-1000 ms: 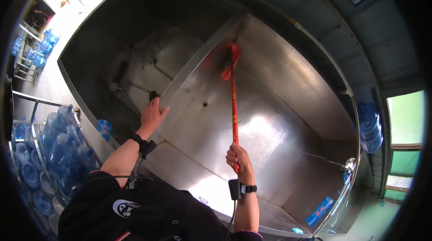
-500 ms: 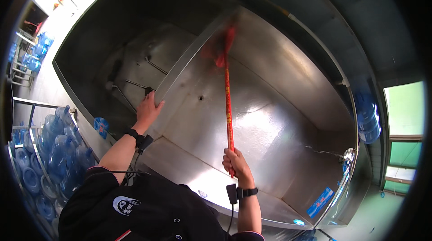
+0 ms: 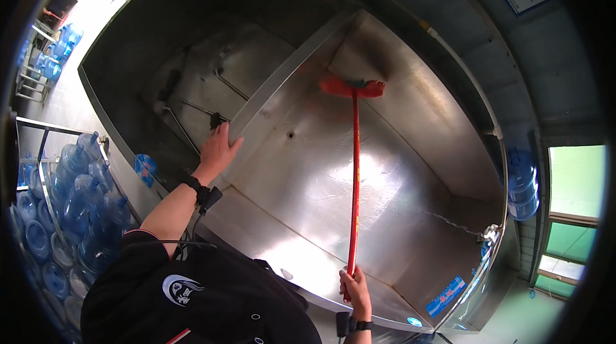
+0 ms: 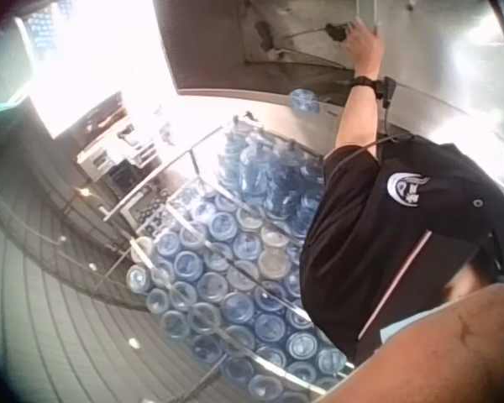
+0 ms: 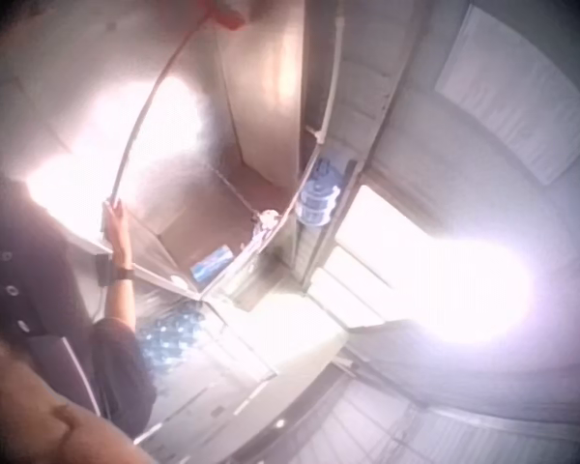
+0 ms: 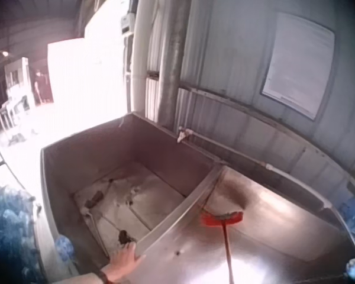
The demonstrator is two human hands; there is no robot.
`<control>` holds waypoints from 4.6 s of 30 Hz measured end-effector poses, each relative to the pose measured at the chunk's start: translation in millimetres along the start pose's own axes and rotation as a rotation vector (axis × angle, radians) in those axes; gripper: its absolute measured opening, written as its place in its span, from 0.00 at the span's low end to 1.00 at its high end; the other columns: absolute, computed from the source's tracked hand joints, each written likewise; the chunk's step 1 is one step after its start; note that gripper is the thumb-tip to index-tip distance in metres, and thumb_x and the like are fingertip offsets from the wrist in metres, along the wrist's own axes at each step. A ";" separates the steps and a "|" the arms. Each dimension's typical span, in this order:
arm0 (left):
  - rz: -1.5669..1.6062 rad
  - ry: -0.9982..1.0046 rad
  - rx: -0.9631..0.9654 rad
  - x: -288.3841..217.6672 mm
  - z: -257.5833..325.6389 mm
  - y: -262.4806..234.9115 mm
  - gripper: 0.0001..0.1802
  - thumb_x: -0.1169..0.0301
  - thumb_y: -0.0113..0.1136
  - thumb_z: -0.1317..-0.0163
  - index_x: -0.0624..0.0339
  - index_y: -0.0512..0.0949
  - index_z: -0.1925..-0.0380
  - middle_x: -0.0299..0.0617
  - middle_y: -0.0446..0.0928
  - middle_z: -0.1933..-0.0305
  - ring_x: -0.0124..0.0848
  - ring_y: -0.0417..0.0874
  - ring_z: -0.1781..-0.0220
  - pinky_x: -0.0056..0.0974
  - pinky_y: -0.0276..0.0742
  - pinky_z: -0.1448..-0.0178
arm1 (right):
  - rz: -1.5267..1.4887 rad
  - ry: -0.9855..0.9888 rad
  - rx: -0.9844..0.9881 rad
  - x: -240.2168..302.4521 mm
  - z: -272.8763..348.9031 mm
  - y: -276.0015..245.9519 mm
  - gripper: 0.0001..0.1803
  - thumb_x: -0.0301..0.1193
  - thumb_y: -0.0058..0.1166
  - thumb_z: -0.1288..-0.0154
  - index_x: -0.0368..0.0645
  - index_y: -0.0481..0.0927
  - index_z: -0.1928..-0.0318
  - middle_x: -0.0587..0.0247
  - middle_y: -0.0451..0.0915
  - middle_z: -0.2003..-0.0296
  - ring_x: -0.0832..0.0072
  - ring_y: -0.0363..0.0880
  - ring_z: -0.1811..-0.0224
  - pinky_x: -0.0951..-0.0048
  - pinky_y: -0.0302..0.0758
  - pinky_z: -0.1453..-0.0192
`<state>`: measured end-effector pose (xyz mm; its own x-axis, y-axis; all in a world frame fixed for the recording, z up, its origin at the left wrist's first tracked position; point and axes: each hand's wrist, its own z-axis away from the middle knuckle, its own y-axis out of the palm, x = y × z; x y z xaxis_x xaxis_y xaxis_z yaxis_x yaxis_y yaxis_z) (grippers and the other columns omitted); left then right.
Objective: Cleaning a large stainless steel industrial sink using a long-handled brush and water.
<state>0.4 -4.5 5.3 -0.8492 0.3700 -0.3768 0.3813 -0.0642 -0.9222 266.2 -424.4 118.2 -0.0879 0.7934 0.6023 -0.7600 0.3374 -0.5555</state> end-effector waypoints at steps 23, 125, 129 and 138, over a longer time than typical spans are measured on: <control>-0.017 -0.007 0.026 -3.6 -6.1 -2.5 0.27 0.55 0.64 0.41 0.62 0.68 0.52 0.49 0.77 0.57 0.50 0.79 0.54 0.51 0.80 0.60 | 0.948 -0.358 0.015 117.9 -215.5 -45.5 0.21 0.42 0.59 0.39 0.34 0.75 0.60 0.38 0.81 0.66 0.42 0.79 0.59 0.47 0.74 0.55; -0.056 -0.075 0.111 -7.5 -4.5 -3.1 0.31 0.50 0.59 0.38 0.62 0.66 0.47 0.53 0.76 0.50 0.53 0.78 0.48 0.54 0.79 0.54 | -0.266 0.550 0.358 28.6 63.5 10.2 0.13 0.41 0.44 0.28 0.46 0.67 0.67 0.72 0.63 0.85 0.82 0.60 0.90 0.77 0.55 0.89; -0.062 -0.055 0.080 -6.5 -2.9 -0.1 0.30 0.50 0.59 0.39 0.61 0.67 0.47 0.52 0.77 0.51 0.52 0.79 0.48 0.54 0.78 0.53 | -0.250 0.478 0.219 6.7 30.4 21.6 0.14 0.42 0.42 0.27 0.45 0.66 0.66 0.71 0.63 0.86 0.82 0.60 0.91 0.76 0.57 0.90; -0.051 -0.037 0.071 -10.9 -5.2 -2.5 0.29 0.51 0.59 0.39 0.62 0.67 0.49 0.51 0.77 0.53 0.52 0.78 0.48 0.54 0.78 0.53 | -0.087 0.539 0.351 -25.9 24.0 53.9 0.15 0.40 0.42 0.25 0.41 0.63 0.63 0.65 0.66 0.85 0.75 0.66 0.90 0.70 0.63 0.90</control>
<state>10.6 -3.5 12.2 -0.8802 0.3399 -0.3314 0.3120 -0.1119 -0.9435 212.1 -438.9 86.4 0.2492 0.9445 0.2139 -0.9230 0.2985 -0.2428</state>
